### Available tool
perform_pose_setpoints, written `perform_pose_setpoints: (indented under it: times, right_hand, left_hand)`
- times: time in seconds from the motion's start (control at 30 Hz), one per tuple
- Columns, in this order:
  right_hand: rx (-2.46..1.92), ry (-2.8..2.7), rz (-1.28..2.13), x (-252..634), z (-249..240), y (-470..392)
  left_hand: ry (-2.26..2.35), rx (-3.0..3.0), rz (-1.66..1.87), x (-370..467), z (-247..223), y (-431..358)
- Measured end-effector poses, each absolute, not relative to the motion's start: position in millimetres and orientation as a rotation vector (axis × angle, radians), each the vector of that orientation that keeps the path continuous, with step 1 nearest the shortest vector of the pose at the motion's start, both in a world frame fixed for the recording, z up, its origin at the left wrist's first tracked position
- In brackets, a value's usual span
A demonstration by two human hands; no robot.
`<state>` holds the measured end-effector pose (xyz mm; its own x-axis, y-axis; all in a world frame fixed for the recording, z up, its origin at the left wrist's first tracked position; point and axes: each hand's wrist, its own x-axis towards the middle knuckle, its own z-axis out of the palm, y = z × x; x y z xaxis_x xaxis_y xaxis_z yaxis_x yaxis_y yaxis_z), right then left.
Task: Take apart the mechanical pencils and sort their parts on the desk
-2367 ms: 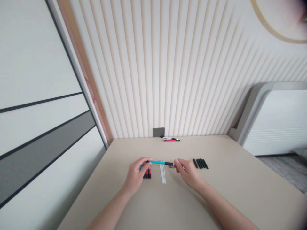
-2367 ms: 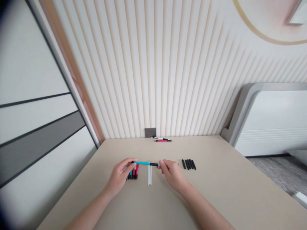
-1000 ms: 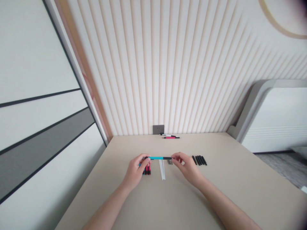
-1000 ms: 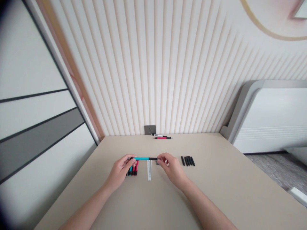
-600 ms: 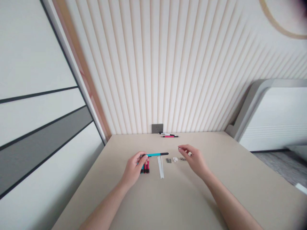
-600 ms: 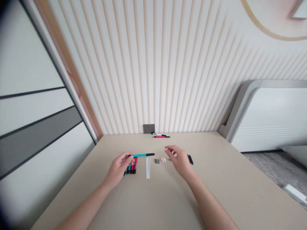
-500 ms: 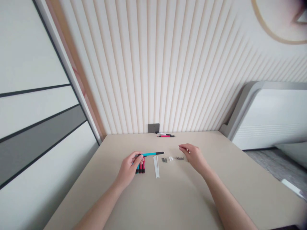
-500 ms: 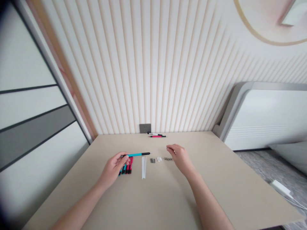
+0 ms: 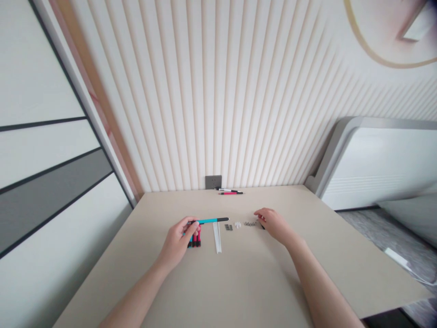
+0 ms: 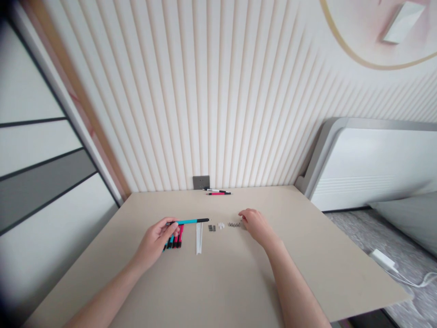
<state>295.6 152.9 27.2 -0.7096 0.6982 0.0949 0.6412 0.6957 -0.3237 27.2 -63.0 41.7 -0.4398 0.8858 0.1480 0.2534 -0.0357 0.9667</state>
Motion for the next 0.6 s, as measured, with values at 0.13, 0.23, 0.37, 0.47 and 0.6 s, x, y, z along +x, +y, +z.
perform_pose_setpoints:
  times: [0.13, 0.23, 0.37, 0.47, 0.6]
  right_hand:
    - [-1.100, -2.702, 0.368, 295.3, 27.6, 150.5]
    - [-1.070, -2.750, 0.322, 294.9, 28.9, 149.0]
    - [-1.041, -2.790, 0.299, 293.3, 31.9, 146.8]
    - [-1.040, -2.787, 0.320, 292.2, 33.8, 144.3]
    - [-1.032, -2.776, 0.344, 292.3, 33.5, 143.1]
  left_hand:
    - [1.671, 1.205, 1.488, 27.3, 38.9, -63.0]
    - [1.664, 1.214, 1.476, 26.4, 36.6, -63.1]
    - [1.678, 1.222, 1.470, 25.3, 35.5, -62.7]
    - [1.674, 1.222, 1.471, 25.2, 35.5, -62.6]
    - [1.663, 1.224, 1.464, 25.3, 35.3, -62.8]
